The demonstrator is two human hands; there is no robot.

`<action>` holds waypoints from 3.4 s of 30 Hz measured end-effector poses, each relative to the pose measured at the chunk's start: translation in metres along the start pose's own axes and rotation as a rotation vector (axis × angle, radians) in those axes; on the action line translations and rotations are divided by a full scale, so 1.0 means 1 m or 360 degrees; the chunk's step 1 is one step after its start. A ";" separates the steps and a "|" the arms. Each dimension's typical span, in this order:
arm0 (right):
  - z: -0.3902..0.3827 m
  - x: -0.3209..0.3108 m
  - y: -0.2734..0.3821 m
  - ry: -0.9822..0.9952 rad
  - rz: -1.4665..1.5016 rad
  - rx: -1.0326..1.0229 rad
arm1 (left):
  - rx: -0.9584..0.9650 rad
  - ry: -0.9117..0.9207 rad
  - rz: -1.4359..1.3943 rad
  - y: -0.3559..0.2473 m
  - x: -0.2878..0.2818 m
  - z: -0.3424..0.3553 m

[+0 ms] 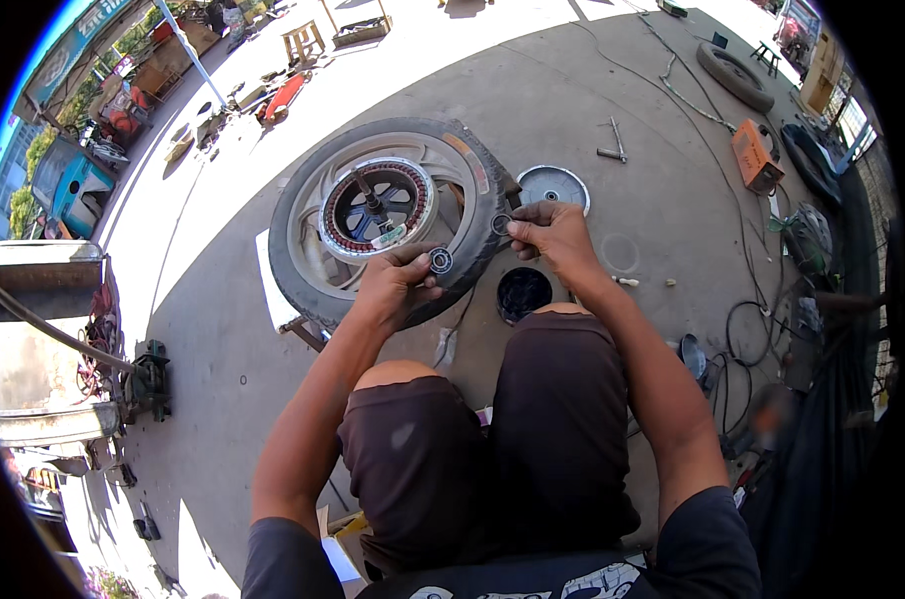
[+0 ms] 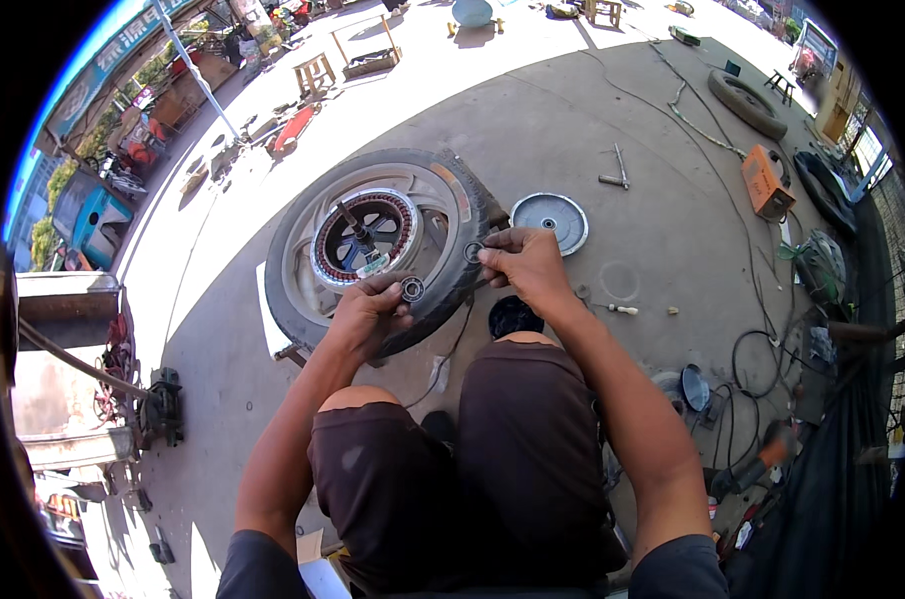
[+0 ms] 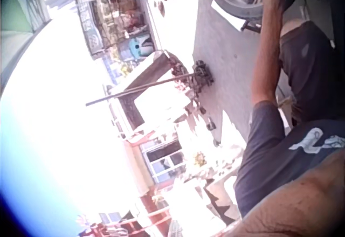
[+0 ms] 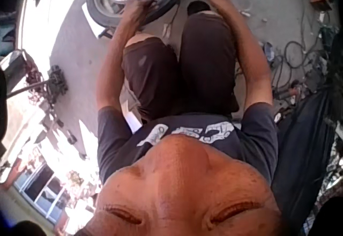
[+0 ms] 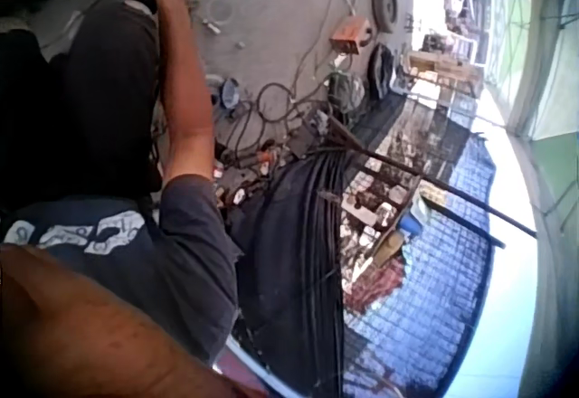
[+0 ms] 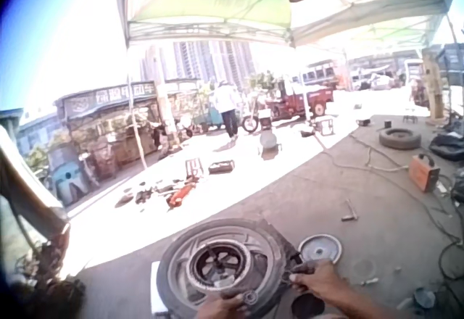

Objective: The person applies grease to a wheel bearing, places it into a hub cover, and uses shears to press a seal into the bearing. The person then places the bearing into the wheel hub.

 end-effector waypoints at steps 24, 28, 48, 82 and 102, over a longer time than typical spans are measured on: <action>-0.033 0.037 0.080 0.0178 -0.0150 -0.0590 | 0.0164 0.0463 -0.0465 -0.025 0.023 -0.023; -0.045 0.040 0.091 0.0123 -0.0300 -0.0892 | 0.0200 0.0569 -0.0486 -0.035 0.033 -0.032; -0.087 0.049 0.117 0.0181 -0.1038 -0.1769 | 0.0281 0.0663 -0.0388 -0.045 0.060 -0.064; -0.067 0.041 0.087 0.0363 0.0041 -0.0523 | 0.0360 0.0591 -0.0272 -0.045 0.061 -0.071; -0.061 0.035 0.084 0.0483 0.0097 -0.0243 | 0.0438 0.0335 0.0278 -0.049 0.068 -0.076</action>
Point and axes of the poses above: each hand's wrist, its own z-axis towards the middle knuckle, its own x-axis out of the palm, y = z × x, the point moved 2 cm from there along z, towards the middle knuckle, and after that the axes turned 3 degrees about -x, right-handed, at the moved point
